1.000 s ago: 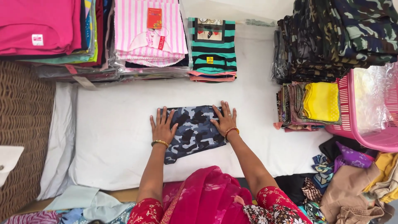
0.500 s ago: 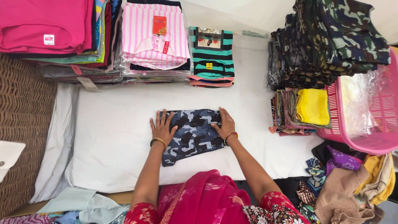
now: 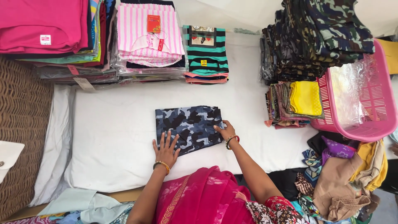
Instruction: The person folds several pairs of camouflage-patterned pants on a white table. They unfold each pair, smooth the fabric, fold them into neat rectangles, and place them onto a growing stack. The person also briefly handles a stack of striped shirts.
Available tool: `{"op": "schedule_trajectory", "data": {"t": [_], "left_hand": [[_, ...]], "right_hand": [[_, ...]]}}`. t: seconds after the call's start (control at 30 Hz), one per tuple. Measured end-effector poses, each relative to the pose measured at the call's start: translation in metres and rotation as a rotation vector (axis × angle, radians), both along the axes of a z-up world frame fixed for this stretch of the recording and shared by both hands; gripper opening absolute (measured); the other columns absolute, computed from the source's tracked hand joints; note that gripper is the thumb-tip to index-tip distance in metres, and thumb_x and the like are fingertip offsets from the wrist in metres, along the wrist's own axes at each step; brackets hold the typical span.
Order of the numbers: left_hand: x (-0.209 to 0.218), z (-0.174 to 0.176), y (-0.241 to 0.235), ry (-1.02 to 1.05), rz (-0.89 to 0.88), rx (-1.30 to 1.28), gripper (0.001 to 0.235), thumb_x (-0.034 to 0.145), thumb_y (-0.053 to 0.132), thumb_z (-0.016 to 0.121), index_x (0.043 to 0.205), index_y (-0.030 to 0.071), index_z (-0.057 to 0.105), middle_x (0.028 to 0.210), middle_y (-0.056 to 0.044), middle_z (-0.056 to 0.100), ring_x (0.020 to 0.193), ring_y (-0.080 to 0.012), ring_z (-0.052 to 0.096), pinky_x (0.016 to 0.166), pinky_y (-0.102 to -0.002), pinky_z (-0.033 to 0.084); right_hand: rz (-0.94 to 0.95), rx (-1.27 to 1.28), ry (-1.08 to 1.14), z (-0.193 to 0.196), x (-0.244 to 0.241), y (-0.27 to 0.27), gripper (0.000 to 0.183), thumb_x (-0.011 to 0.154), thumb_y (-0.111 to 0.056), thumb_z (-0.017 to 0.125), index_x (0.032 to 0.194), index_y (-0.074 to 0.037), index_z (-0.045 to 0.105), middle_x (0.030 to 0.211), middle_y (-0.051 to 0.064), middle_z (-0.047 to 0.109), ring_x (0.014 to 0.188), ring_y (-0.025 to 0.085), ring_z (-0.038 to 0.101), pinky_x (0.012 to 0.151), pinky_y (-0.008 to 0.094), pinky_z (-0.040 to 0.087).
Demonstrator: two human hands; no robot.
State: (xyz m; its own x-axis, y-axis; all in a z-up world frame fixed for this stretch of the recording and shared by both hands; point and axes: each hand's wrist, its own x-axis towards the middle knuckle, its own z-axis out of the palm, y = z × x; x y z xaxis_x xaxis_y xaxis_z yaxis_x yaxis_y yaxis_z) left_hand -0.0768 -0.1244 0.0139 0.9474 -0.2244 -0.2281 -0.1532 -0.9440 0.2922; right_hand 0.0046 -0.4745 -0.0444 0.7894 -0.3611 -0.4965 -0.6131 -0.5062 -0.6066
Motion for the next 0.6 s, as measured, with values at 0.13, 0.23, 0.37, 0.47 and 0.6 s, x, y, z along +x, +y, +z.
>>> {"op": "schedule_trajectory", "data": {"t": [0.13,0.23,0.37,0.47,0.6], "left_hand": [[0.002,0.0,0.001,0.031,0.001,-0.022,0.068,0.096,0.051,0.051,0.158,0.04,0.026,0.17,0.0,0.007,0.156,-0.0261,0.004,0.119,-0.067,0.001],[0.001,-0.005,0.004,0.007,0.031,-0.139,0.07,0.094,0.052,0.052,0.158,0.037,0.027,0.169,-0.001,0.01,0.155,-0.0273,0.007,0.12,-0.066,0.002],[0.004,-0.006,0.008,-0.1,0.103,-0.297,0.072,0.093,0.052,0.054,0.158,0.032,0.03,0.167,-0.005,0.019,0.152,-0.0297,0.016,0.119,-0.064,0.006],[0.012,0.0,0.016,-0.259,0.219,-0.401,0.071,0.094,0.05,0.055,0.158,0.03,0.033,0.162,-0.011,0.03,0.147,-0.033,0.027,0.118,-0.061,0.014],[0.025,0.017,0.017,-0.381,0.305,-0.471,0.069,0.096,0.047,0.054,0.159,0.027,0.034,0.156,-0.015,0.037,0.142,-0.0355,0.034,0.116,-0.058,0.021]], "right_hand": [[0.061,0.299,-0.011,-0.022,0.008,-0.017,0.091,0.08,-0.047,0.09,0.141,0.005,0.047,0.128,0.019,0.067,0.12,0.028,0.067,0.103,0.04,0.052],[-0.124,0.857,0.277,0.061,0.011,0.018,0.063,0.083,-0.035,0.079,0.132,-0.004,0.056,0.122,0.013,0.069,0.114,0.027,0.068,0.099,0.049,0.056],[-0.176,0.994,0.368,0.075,0.003,0.034,0.051,0.09,-0.034,0.072,0.127,0.0,0.061,0.116,0.015,0.072,0.108,0.027,0.069,0.092,0.056,0.058],[-0.187,1.033,0.234,0.095,0.001,0.049,0.043,0.088,-0.019,0.074,0.127,-0.007,0.06,0.115,0.008,0.071,0.105,0.021,0.07,0.091,0.053,0.06],[-0.187,1.211,0.104,0.149,-0.005,0.049,0.041,0.088,-0.014,0.072,0.127,-0.01,0.06,0.114,0.007,0.072,0.101,0.022,0.072,0.088,0.048,0.059]]}}
